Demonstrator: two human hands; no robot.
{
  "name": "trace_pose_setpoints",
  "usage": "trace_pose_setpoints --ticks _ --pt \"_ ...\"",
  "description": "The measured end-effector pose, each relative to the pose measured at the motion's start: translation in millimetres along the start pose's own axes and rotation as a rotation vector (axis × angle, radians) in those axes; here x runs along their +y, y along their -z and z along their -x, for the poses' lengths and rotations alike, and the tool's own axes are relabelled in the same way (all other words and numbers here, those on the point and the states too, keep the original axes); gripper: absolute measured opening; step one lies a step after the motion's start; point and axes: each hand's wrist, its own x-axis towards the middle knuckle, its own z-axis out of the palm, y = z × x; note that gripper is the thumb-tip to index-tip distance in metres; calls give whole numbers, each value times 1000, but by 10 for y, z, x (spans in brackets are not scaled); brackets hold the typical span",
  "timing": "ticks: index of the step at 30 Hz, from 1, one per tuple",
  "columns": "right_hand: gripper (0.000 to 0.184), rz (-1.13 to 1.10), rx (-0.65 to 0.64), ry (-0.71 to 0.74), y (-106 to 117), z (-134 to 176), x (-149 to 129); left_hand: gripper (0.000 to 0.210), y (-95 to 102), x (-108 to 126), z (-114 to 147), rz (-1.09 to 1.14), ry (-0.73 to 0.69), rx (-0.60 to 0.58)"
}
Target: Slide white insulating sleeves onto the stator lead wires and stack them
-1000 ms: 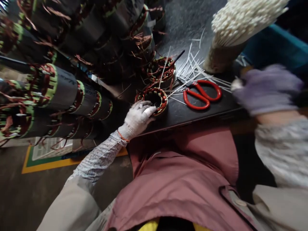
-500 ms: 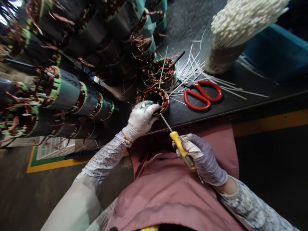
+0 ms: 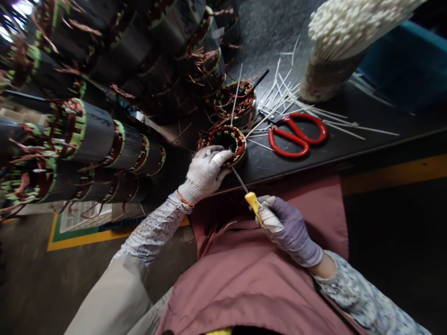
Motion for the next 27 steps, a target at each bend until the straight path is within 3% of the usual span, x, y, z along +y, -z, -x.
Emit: trace_pose_setpoints --ticks 6,11,14,16,18,20,21,24,27 --pt "37 -117 5 -110 -88 -94 26 44 -50 -14 9 5 -17 30" --pt "25 -426 -87 -375 -443 -416 -458 43 -136 -23 63 16 -71 60" --pt "23 -468 -143 -511 -412 -394 -667 39 -167 -61 99 26 -88 100" --pt "28 -273 -165 -483 -157 -295 -638 38 -164 -85 109 42 -96 110" --pt "33 38 -138 -303 225 -258 -536 39 -140 -96 105 61 -94 101" --pt "26 405 154 24 589 -389 -463 42 -100 -92 95 67 -83 73" --pt "19 580 286 104 722 -523 -458 43 -78 -85 89 68 -73 56" --pt "11 1084 401 118 873 -1058 -576 44 -26 -56 81 75 -39 35" --pt "28 1330 313 169 835 -1419 -767 42 -25 -38 87 94 -31 76"
